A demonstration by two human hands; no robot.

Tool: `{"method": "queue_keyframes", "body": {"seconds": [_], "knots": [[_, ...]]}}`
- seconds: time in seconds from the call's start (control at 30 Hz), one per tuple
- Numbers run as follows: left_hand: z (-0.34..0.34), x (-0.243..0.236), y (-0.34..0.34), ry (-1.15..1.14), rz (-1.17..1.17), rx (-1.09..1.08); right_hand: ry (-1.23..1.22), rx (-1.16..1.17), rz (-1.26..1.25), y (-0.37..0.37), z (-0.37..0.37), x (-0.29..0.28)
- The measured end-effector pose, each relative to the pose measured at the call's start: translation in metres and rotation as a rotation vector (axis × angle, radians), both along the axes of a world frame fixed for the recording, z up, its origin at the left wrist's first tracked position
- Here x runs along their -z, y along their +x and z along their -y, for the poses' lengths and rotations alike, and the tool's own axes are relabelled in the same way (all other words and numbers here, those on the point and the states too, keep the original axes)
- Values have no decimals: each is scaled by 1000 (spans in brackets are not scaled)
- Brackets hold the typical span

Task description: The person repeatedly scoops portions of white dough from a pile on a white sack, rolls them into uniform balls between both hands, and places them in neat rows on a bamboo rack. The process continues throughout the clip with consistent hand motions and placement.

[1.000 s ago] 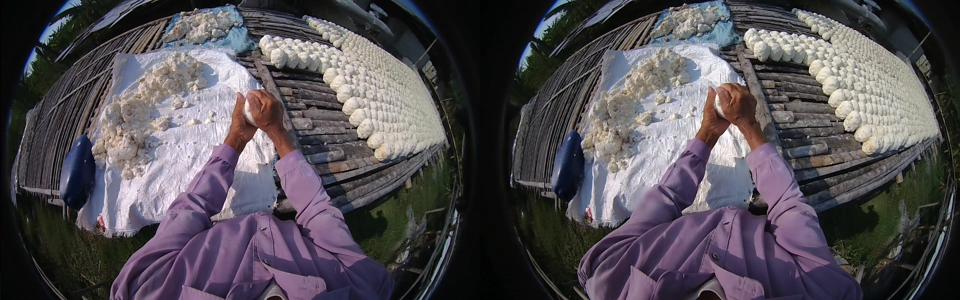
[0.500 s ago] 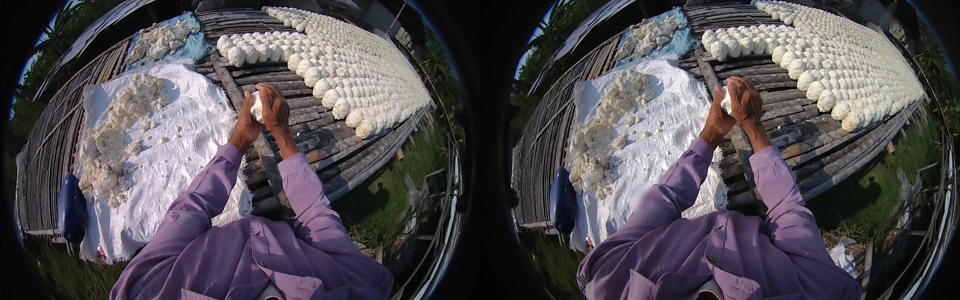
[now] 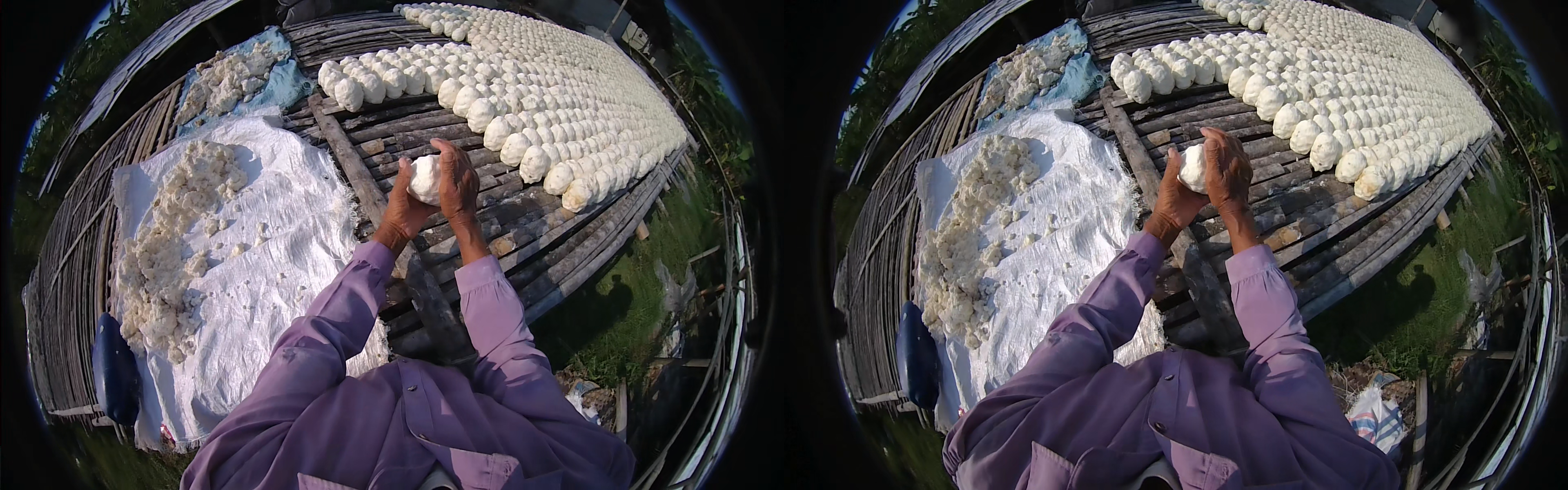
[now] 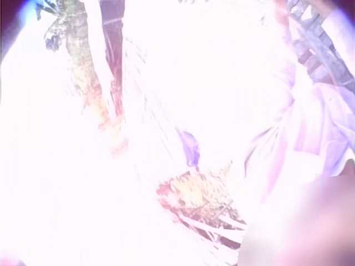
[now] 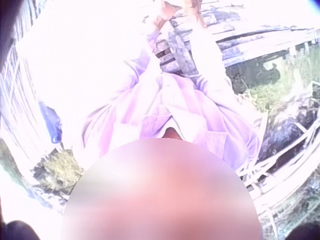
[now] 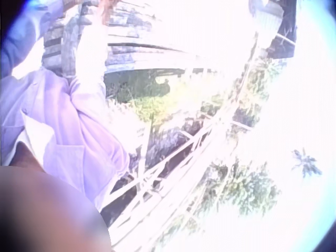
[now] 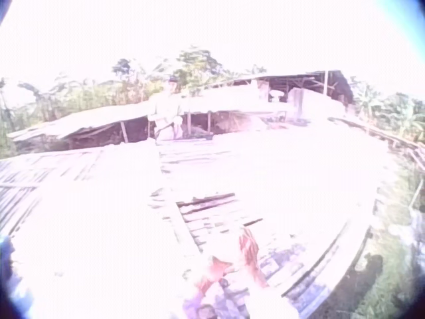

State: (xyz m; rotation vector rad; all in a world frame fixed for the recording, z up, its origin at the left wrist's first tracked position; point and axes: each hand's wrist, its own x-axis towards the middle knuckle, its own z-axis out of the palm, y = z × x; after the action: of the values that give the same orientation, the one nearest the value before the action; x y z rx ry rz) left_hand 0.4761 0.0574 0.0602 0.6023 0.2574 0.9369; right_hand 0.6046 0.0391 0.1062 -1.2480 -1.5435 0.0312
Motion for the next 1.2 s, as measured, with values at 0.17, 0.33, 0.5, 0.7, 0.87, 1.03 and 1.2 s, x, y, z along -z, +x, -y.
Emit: {"method": "queue_keyframes", "body": {"seconds": [0.17, 0.33, 0.5, 0.7, 0.87, 1.03, 1.2], "knots": [[1, 0, 13, -332, 95, -40, -35, -154, -936, 14, -7, 17], [-9, 5, 21, -190, 105, -63, -200, -127, -423, 22, 14, 9], [-3, 0, 39, -115, 29, -66, -175, 93, -123, 29, 2, 2], [-8, 4, 33, -175, 50, 35, -66, -126, -893, 39, -11, 10], [-23, 3, 40, -325, 151, -76, -158, -154, -545, 41, 9, 1], [-12, -11, 59, -131, 38, 21, -362, 113, -69, 46, -8, -4], [-15, -11, 64, -167, 29, 0, -26, 72, -747, 53, -8, 10]]}}
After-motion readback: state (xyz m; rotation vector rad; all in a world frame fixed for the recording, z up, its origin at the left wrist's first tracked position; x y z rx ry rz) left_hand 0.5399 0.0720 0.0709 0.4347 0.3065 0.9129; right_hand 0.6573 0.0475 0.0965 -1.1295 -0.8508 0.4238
